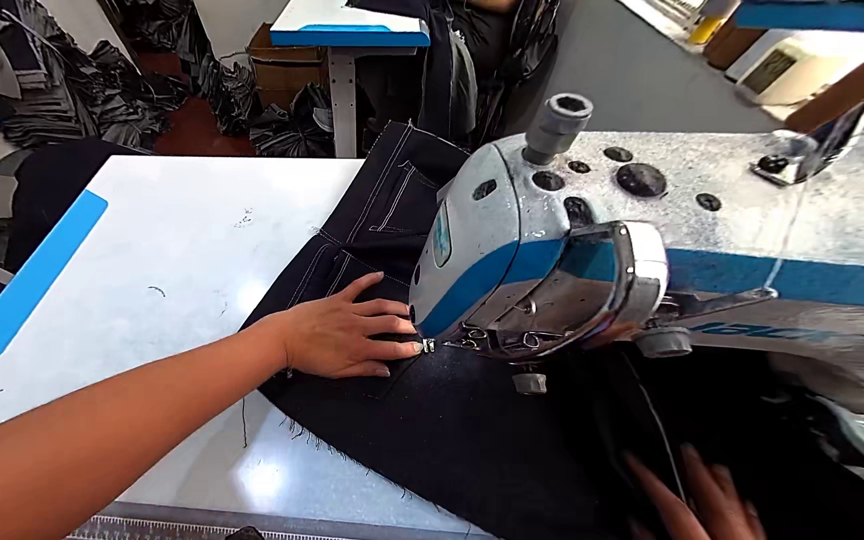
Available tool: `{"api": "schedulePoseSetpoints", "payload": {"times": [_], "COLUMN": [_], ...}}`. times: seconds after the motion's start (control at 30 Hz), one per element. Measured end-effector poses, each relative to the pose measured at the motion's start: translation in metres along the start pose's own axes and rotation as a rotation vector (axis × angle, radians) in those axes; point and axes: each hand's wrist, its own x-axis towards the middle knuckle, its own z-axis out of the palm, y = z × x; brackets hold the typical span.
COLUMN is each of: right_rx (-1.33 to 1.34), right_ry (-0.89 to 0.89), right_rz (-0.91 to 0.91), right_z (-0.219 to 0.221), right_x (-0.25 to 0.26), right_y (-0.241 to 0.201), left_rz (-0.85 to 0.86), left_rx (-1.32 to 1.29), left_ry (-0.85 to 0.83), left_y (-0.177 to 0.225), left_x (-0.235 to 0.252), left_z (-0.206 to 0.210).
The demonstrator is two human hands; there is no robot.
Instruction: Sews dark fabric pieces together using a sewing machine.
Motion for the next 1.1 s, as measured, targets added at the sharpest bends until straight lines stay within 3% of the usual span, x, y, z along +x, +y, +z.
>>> {"api": "schedulePoseSetpoints", "payload": {"times": [0.07, 0.17, 0.2, 0.27, 0.33, 0.37, 0.4, 0.47, 0.53, 0.73, 0.8, 0.87, 0.93, 1.0, 1.1], "right_rx": [-0.011, -0.084, -0.097, -0.126, -0.119, -0.132, -0.155, -0.125, -0.072, -0.190, -0.208, -0.155, 0.000, 0.131, 0.116], "right_ry": [0.088, 0.167, 0.090, -0.130, -0.130, -0.109, -0.058, 0.025, -0.029, -0.175, -0.166, -0.028, 0.045, 0.130, 0.280], "right_rz": [-0.060, -0.169, -0.118, 0.183, 0.237, 0.150, -0.048, -0.601, -0.797, -0.454, -0.463, -0.567, -0.657, -0.692, -0.645], "right_z": [0.018, 0.025, 0.019, -0.004, -0.020, -0.025, -0.022, 0.002, 0.019, -0.013, -0.030, -0.038, -0.023, 0.025, 0.081], "right_x": [0.027, 0.107, 0.136, 0.182, 0.193, 0.183, 0.169, 0.143, 0.110, 0.039, 0.039, 0.046, 0.061, 0.081, 0.096], "right_y": [0.001, 0.019, 0.019, -0.007, -0.036, -0.052, -0.058, -0.040, -0.031, -0.033, -0.044, -0.067, -0.091, -0.101, -0.100], "left_rz": [-0.084, -0.443, -0.577, -0.785, -0.874, -0.876, -0.857, -0.800, -0.730, -0.662, -0.679, -0.683, -0.691, -0.690, -0.701], "left_rx": [-0.045, -0.024, -0.012, -0.004, -0.018, -0.025, -0.030, -0.056, -0.068, -0.063, -0.054, -0.054, -0.068, -0.072, -0.133], "left_ry": [0.040, 0.068, 0.057, 0.035, 0.040, 0.057, 0.091, 0.138, 0.158, 0.132, 0.130, 0.143, 0.144, 0.146, 0.145], "left_y": [0.010, 0.066, 0.087, 0.121, 0.132, 0.131, 0.130, 0.124, 0.113, 0.103, 0.106, 0.107, 0.107, 0.106, 0.104], "left_x": [-0.002, 0.003, 0.011, 0.028, 0.037, 0.036, 0.035, 0.028, 0.020, 0.012, 0.014, 0.015, 0.015, 0.014, 0.014], "left_z": [0.009, 0.016, 0.018, 0.024, 0.026, 0.026, 0.027, 0.028, 0.027, 0.025, 0.025, 0.027, 0.027, 0.026, 0.024]}}
